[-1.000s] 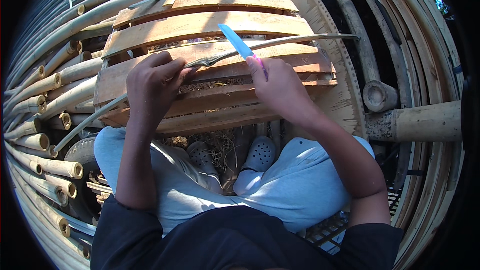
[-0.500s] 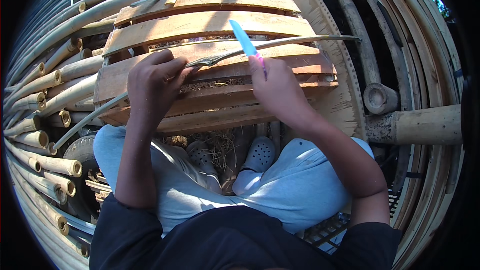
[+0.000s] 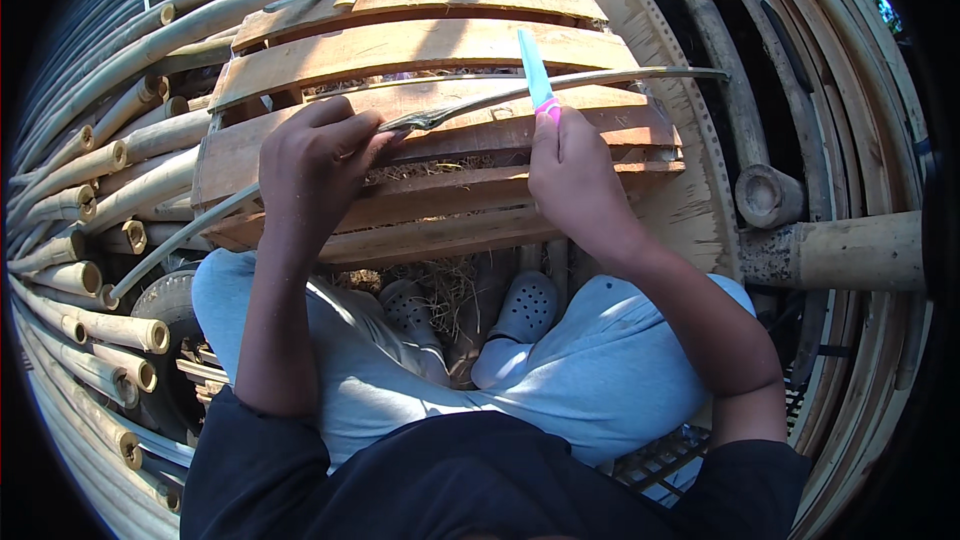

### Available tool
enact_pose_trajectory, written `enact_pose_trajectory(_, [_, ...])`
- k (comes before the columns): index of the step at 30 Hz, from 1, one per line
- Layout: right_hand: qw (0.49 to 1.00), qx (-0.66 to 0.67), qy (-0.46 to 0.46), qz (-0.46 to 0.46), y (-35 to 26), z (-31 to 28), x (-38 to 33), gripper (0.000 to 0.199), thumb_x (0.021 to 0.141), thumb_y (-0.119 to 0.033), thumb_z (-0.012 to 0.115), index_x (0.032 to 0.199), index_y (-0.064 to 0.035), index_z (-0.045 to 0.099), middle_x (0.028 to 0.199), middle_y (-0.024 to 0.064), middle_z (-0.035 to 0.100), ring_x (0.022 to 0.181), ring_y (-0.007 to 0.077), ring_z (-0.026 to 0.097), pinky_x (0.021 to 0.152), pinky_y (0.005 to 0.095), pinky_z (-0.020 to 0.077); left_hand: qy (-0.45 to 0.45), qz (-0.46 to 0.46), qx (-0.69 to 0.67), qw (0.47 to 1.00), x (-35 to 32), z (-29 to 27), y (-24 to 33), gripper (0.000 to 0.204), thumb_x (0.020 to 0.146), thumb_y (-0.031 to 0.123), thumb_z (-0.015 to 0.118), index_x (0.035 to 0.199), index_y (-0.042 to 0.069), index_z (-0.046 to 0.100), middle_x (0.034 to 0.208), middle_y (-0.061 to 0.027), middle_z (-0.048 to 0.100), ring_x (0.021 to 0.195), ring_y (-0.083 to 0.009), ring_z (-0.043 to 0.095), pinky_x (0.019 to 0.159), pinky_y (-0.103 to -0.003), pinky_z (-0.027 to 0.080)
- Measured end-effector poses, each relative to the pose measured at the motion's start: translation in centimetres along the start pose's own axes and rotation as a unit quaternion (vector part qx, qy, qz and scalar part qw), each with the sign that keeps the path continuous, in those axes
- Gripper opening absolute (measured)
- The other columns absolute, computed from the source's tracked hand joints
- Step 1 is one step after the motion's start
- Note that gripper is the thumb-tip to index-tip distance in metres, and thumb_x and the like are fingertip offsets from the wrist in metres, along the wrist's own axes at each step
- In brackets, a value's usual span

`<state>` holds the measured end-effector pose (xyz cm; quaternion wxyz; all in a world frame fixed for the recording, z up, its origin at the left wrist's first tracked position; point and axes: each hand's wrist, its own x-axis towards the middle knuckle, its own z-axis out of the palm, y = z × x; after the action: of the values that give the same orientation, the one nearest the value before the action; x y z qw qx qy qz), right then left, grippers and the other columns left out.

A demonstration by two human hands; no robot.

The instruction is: The person holds a bamboo strip and uses a knife to carve and shave along its length over a wooden crate.

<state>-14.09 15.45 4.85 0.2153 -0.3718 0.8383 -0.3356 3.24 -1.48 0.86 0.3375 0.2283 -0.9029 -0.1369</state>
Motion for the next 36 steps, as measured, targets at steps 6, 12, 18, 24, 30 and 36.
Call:
enact_pose_trajectory(6, [0.997, 0.027, -0.055, -0.036, -0.1, 0.4, -0.3, 0.042, 0.109, -0.027, 0.042, 0.084, 0.0041, 0.055, 0.069, 0.0252, 0.059, 0.066, 0.0412, 0.063, 0.064, 0.0507, 0.0481, -0.001, 0.006, -0.005, 1.000, -0.3, 0.0, -0.4, 0.018, 0.076, 0.013, 0.085, 0.091, 0.009, 0.078, 0.072, -0.0079, 0.059, 0.065, -0.0251, 0.060, 0.061, -0.038, 0.046])
enact_pose_trajectory(12, [0.992, 0.009, -0.096, -0.076, 0.0, 1.1, -1.1, 0.045, 0.109, -0.027, 0.041, 0.083, 0.0056, 0.057, 0.069, 0.0267, 0.061, 0.067, 0.0426, 0.065, 0.063, 0.0497, 0.0485, -0.007, 0.010, 0.000, 1.000, -0.1, 0.0, -0.2, 0.017, 0.076, 0.013, 0.085, 0.091, 0.008, 0.077, 0.071, -0.0079, 0.058, 0.065, -0.0249, 0.059, 0.061, -0.038, 0.045])
enact_pose_trajectory(18, [0.989, -0.045, 0.107, 0.091, 1.6, -3.4, 2.9, 0.045, 0.108, -0.026, 0.041, 0.087, 0.0080, 0.061, 0.073, 0.0286, 0.063, 0.071, 0.0444, 0.066, 0.066, 0.0502, 0.0520, -0.004, -0.001, -0.004, 1.000, -0.1, 0.0, -0.3, 0.016, 0.078, 0.024, 0.082, 0.086, 0.012, 0.074, 0.074, -0.0056, 0.059, 0.068, -0.0264, 0.061, 0.060, -0.040, 0.046])
enact_pose_trajectory(24, [0.995, -0.077, -0.041, -0.045, -0.5, -0.5, -1.1, 0.035, 0.106, -0.025, 0.047, 0.093, 0.0057, 0.060, 0.077, 0.0309, 0.063, 0.076, 0.0490, 0.065, 0.072, 0.0553, 0.0494, -0.004, 0.003, 0.015, 1.000, -0.3, -0.1, -0.3, 0.016, 0.079, 0.024, 0.083, 0.086, 0.012, 0.074, 0.073, -0.0057, 0.059, 0.068, -0.0267, 0.061, 0.061, -0.040, 0.046])
enact_pose_trajectory(30, [0.986, -0.152, 0.064, -0.019, 1.6, -2.8, 1.5, 0.039, 0.106, -0.027, 0.045, 0.098, 0.0067, 0.063, 0.084, 0.0309, 0.066, 0.086, 0.0486, 0.067, 0.075, 0.0536, 0.0520, -0.012, -0.001, -0.001, 1.000, 0.0, 0.0, -0.1, 0.017, 0.078, 0.016, 0.084, 0.090, 0.007, 0.076, 0.071, -0.0081, 0.056, 0.065, -0.0252, 0.058, 0.062, -0.038, 0.045])
enact_pose_trajectory(36, [0.967, -0.233, 0.088, 0.051, 2.6, -6.4, 3.9, 0.044, 0.106, -0.031, 0.045, 0.100, 0.0063, 0.068, 0.086, 0.0298, 0.069, 0.085, 0.0466, 0.070, 0.078, 0.0512, 0.0545, -0.010, -0.004, -0.007, 1.000, -0.1, 0.0, -0.4, 0.017, 0.078, 0.015, 0.084, 0.091, 0.008, 0.076, 0.071, -0.0082, 0.056, 0.067, -0.0250, 0.058, 0.062, -0.038, 0.045])
